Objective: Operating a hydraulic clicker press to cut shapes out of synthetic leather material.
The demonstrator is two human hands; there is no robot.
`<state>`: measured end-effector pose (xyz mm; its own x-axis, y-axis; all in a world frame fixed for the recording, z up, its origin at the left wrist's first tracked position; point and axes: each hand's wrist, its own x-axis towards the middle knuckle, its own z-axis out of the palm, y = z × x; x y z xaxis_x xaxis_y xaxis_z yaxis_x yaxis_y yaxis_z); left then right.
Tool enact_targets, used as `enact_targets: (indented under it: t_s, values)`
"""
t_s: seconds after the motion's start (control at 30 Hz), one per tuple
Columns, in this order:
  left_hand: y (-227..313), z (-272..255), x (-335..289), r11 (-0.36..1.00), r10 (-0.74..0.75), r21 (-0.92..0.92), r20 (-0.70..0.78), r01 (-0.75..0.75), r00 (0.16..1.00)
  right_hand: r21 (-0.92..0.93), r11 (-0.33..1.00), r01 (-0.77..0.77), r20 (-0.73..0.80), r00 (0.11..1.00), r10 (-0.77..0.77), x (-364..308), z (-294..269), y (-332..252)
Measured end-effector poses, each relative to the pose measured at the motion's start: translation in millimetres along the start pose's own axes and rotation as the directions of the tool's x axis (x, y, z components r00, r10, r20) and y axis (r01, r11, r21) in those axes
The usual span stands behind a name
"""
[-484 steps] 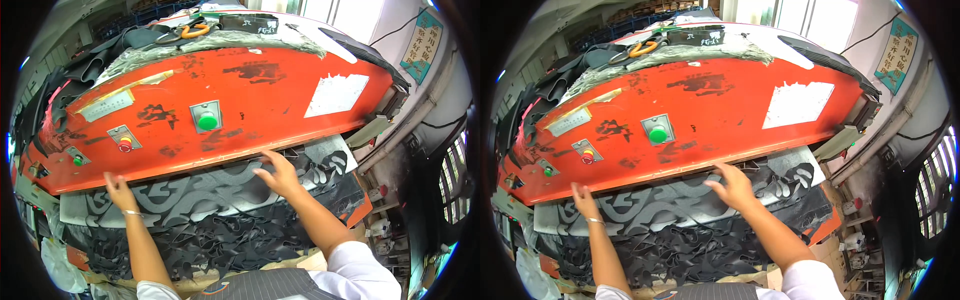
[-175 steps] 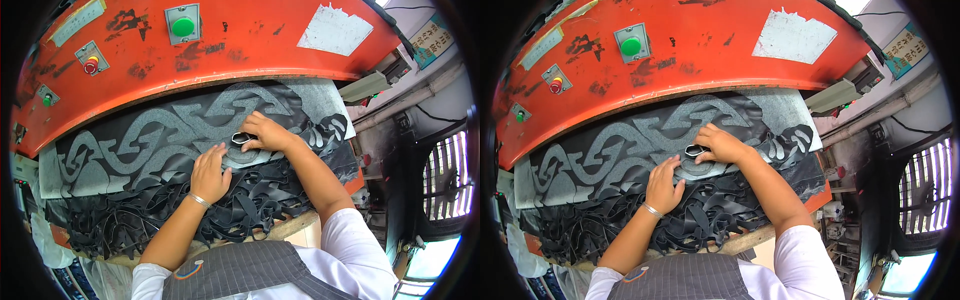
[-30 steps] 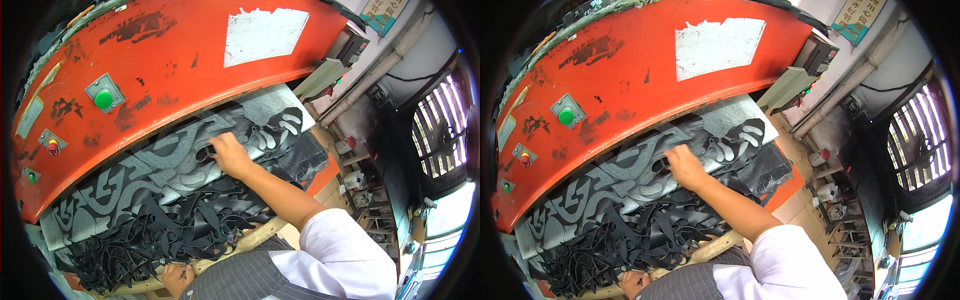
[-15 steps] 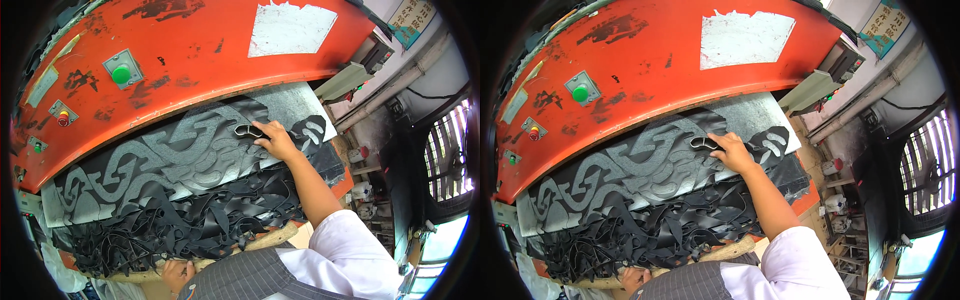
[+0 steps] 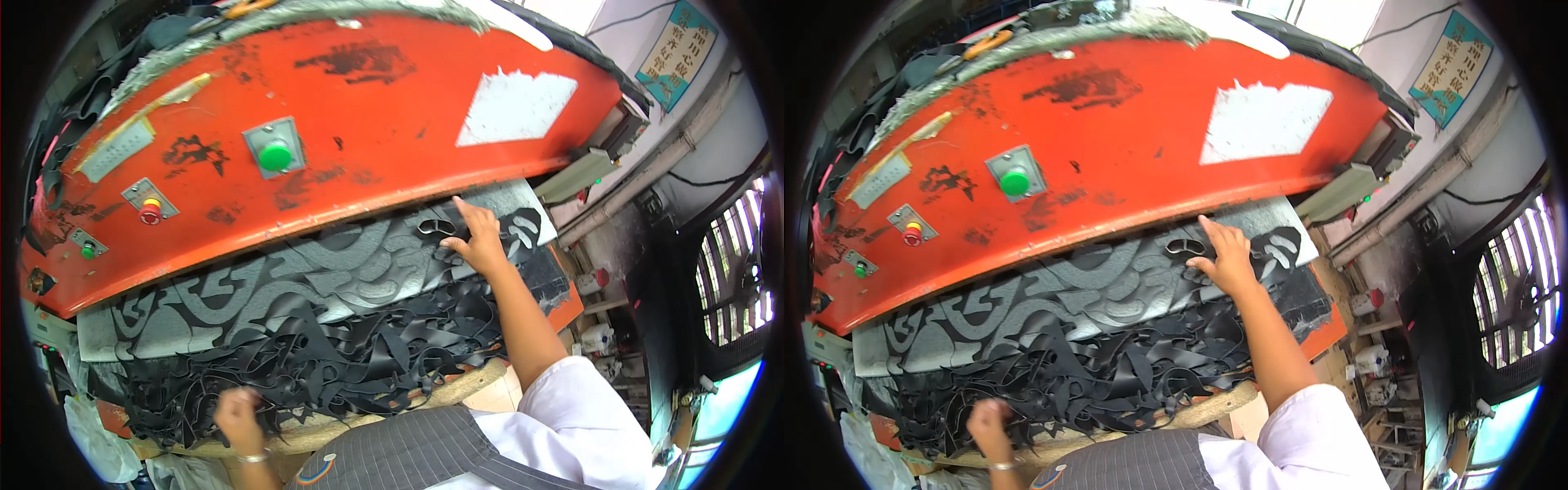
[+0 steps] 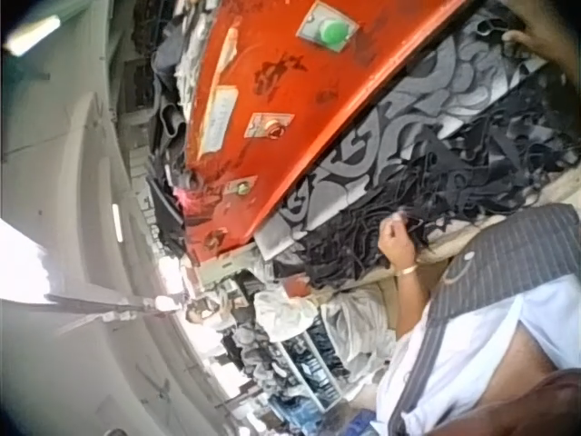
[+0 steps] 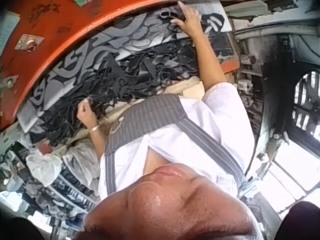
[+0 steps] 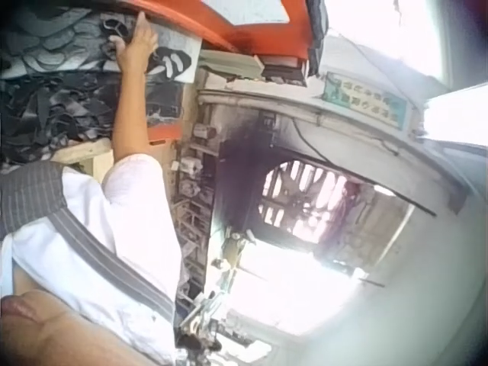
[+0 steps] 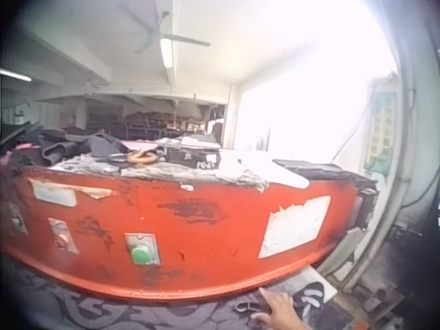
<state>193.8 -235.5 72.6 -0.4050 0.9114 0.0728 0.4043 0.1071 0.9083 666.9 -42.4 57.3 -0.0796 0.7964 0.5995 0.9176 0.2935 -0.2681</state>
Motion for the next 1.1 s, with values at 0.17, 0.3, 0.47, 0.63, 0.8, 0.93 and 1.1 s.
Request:
enact_targets:
  t_s: [0.17, 0.3, 0.47, 0.63, 0.8, 0.93, 1.1]
  values:
    - [-34, -72, 166, 0.988, 0.070, -0.107, -0.350, -0.114, 0.934, 0.366, 0.902, 0.229, -0.058, 0.973, -0.224, 46, 16, -148]
    - [-11, -103, 252, 0.971, 0.238, 0.133, -0.646, -0.200, 0.726, 0.517, 0.833, 0.198, -0.166, 0.978, -0.129, 95, 8, -230]
    - [-8, -139, 234, 0.950, 0.289, 0.020, -0.444, -0.313, 0.848, 0.533, 0.832, 0.156, -0.241, 0.970, -0.028, 86, -2, -250]
    - [0, -77, 87, 0.964, 0.192, 0.177, 0.042, -0.196, 0.981, 0.525, 0.851, 0.005, 0.067, 0.997, -0.047, -1, -3, -231]
    - [10, 8, -61, 0.756, 0.460, 0.199, 0.515, -0.623, 0.723, 0.560, 0.828, -0.027, 0.262, 0.954, -0.146, -52, 2, -245]
    - [4, 33, -93, 0.741, 0.398, 0.303, 0.520, -0.599, 0.756, 0.581, 0.805, -0.120, 0.401, 0.903, -0.155, -72, -2, -242]
    - [3, 50, -96, 0.749, 0.423, 0.322, 0.440, -0.579, 0.792, 0.392, 0.904, -0.168, 0.305, 0.951, 0.044, -61, 2, -169]
